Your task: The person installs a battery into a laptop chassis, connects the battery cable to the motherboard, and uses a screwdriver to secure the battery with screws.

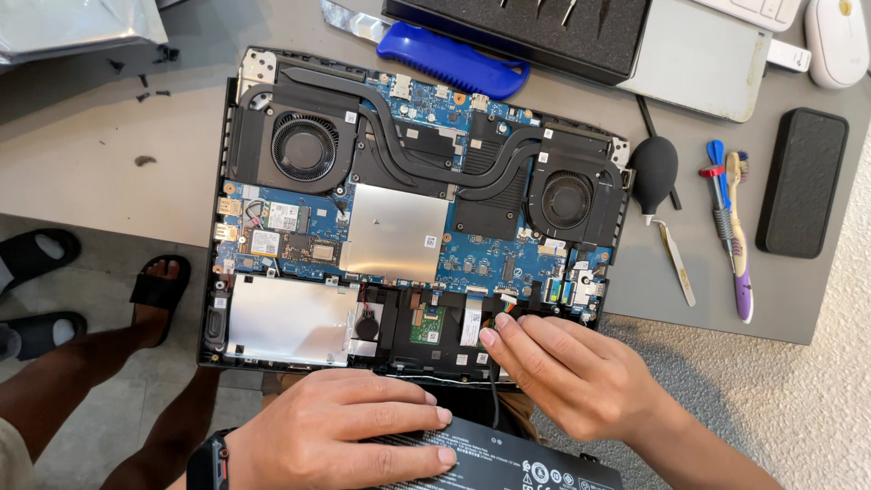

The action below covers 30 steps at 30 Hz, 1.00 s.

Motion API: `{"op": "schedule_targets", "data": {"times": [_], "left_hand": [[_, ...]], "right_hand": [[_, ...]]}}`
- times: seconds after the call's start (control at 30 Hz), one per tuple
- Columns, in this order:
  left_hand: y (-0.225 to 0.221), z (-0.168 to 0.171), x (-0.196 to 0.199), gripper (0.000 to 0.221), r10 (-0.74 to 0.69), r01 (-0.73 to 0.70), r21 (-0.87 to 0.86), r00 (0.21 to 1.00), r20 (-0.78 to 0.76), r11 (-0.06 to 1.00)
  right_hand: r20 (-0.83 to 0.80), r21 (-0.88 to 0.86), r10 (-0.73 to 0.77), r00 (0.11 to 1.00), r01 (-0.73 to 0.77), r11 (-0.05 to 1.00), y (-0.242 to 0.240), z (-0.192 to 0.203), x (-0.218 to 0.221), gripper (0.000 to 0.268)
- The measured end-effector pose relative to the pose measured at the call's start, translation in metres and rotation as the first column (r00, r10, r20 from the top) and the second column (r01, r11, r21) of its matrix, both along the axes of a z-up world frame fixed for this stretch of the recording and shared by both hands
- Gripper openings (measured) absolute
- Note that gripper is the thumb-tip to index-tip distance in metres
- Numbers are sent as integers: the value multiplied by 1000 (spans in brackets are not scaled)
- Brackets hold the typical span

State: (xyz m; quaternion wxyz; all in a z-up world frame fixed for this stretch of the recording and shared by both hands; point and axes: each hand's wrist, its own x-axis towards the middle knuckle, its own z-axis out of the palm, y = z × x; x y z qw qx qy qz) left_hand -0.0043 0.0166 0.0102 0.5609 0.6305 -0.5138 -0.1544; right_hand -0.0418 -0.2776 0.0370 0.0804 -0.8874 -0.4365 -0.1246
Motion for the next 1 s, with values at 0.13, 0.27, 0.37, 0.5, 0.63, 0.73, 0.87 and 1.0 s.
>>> {"op": "schedule_targets", "data": {"times": [0.13, 0.27, 0.37, 0.5, 0.63, 0.73, 0.87, 1.0], "left_hand": [[-1, 0, 2, 27, 1, -1, -7, 1000, 31, 1000], [-2, -1, 3, 25, 9, -8, -24, 999, 52, 1000], [-3, -1, 3, 25, 11, -10, -28, 999, 46, 1000], [-3, 0, 3, 25, 10, -10, -19, 1000, 17, 1000], [-3, 3, 4, 26, -5, 4, -28, 1000, -5, 1000], [-5, 6, 6, 27, 8, -8, -35, 1000, 2, 999], [-9, 11, 7, 25, 28, -27, -68, 999, 16, 997], [-8, 12, 8, 27, 25, -25, -58, 1000, -11, 998]], "right_hand": [[-12, -8, 32, 999, -32, 999, -2, 0, 2, 21], [-30, -15, 39, 999, -39, 999, -3, -2, 1, 24], [-19, -31, 34, 999, -35, 999, -4, -2, 3, 24], [-25, -38, 7, 1000, -8, 999, -4, -1, 5, 19], [2, 31, -32, 999, 32, 999, -5, -5, 5, 21], [20, 109, -92, 996, 89, 990, -2, -7, 4, 19], [52, 255, -203, 978, 184, 949, 2, -8, 2, 14], [81, 222, -201, 976, 179, 958, -1, -5, 1, 15]]}}
